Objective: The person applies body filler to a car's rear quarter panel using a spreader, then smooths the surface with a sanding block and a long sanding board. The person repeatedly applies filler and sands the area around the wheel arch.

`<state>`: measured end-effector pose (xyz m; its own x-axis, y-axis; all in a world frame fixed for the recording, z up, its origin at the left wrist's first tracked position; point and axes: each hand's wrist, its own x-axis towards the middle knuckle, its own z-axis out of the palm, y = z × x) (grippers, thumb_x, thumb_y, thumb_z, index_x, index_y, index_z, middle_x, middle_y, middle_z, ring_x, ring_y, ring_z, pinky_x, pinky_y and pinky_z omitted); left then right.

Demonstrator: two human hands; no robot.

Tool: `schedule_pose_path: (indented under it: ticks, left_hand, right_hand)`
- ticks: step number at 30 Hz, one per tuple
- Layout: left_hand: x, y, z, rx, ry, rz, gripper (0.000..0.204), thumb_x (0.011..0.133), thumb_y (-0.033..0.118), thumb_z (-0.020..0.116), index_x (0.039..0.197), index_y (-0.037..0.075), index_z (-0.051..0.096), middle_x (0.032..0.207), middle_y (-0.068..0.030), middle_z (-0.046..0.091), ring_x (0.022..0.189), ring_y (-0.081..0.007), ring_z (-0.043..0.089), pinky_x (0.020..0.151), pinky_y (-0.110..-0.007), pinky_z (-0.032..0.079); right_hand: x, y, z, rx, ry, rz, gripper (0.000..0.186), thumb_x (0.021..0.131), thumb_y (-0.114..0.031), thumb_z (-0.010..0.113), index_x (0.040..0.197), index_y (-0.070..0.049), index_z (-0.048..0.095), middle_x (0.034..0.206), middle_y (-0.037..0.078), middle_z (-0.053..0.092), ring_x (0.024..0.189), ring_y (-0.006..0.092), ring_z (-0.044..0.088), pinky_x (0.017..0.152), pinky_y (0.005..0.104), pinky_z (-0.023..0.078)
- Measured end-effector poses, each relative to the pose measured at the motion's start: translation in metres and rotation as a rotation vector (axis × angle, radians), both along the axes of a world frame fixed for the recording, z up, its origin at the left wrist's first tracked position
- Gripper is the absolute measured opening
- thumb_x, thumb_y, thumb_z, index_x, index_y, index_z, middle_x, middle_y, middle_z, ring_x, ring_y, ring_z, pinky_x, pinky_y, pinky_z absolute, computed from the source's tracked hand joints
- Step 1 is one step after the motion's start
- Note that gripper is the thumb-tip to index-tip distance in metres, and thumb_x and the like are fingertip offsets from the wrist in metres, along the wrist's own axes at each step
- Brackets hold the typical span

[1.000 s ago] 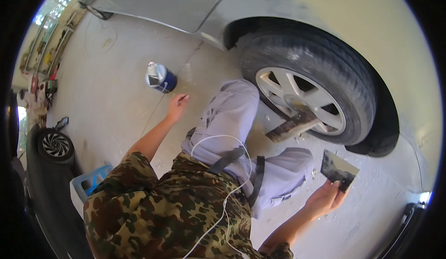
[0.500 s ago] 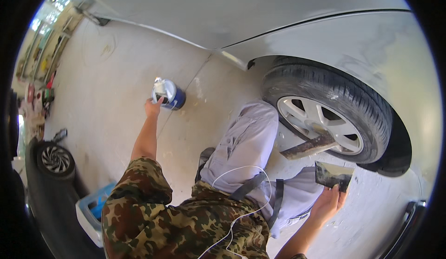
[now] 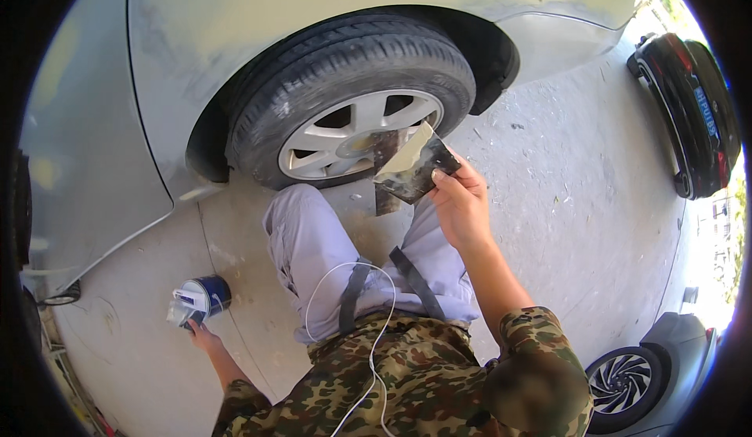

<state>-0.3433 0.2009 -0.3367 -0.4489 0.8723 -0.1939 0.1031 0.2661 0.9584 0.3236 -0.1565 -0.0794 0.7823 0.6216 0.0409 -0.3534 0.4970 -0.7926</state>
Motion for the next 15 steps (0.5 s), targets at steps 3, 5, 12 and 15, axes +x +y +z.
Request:
schedule_pose_path:
  ticks: [3,5,12,15]
  left_hand:
    - [0.081,-0.037,0.078,0.251,-0.359,-0.326,0.058,0.109,0.026,0.075,0.154,-0.003,0.052,0.146,-0.0155,0.065,0.128,-0.0278,0.068,0.113,-0.044,0.054]
    - [0.157,-0.066,0.125,0.165,-0.37,-0.508,0.062,0.111,0.022,0.072,0.161,-0.002,0.043,0.15,-0.0161,0.061,0.133,-0.0301,0.065,0.114,-0.048,0.055]
    - [0.413,-0.178,0.231,0.166,-0.505,-1.369,0.023,0.105,0.01,0.077,0.122,-0.004,0.072,0.108,-0.0041,0.077,0.093,-0.0085,0.067,0.078,-0.026,0.053]
    - [0.468,-0.189,0.253,0.199,-0.439,-1.569,0.023,0.107,0.012,0.076,0.121,-0.005,0.072,0.104,-0.0033,0.077,0.088,-0.0067,0.068,0.076,-0.025,0.055]
  right_hand:
    - [0.006,-0.003,0.003,0.044,0.04,-0.021,0.041,0.108,0.001,0.058,0.148,0.004,0.063,0.137,0.012,0.074,0.124,0.0236,0.071,0.108,0.0453,0.057]
    - [0.007,-0.003,0.007,0.068,0.052,-0.007,0.039,0.109,0.0,0.058,0.147,0.003,0.064,0.136,0.012,0.074,0.124,0.0234,0.071,0.108,0.0461,0.057]
    - [0.007,-0.004,0.054,0.271,-0.042,0.12,0.038,0.11,-0.001,0.059,0.148,0.003,0.063,0.135,0.013,0.075,0.119,0.0234,0.073,0.104,0.0452,0.06]
    - [0.006,-0.016,0.079,0.287,-0.075,0.157,0.041,0.109,0.002,0.059,0.149,0.003,0.063,0.133,0.012,0.075,0.115,0.0209,0.074,0.101,0.0391,0.06]
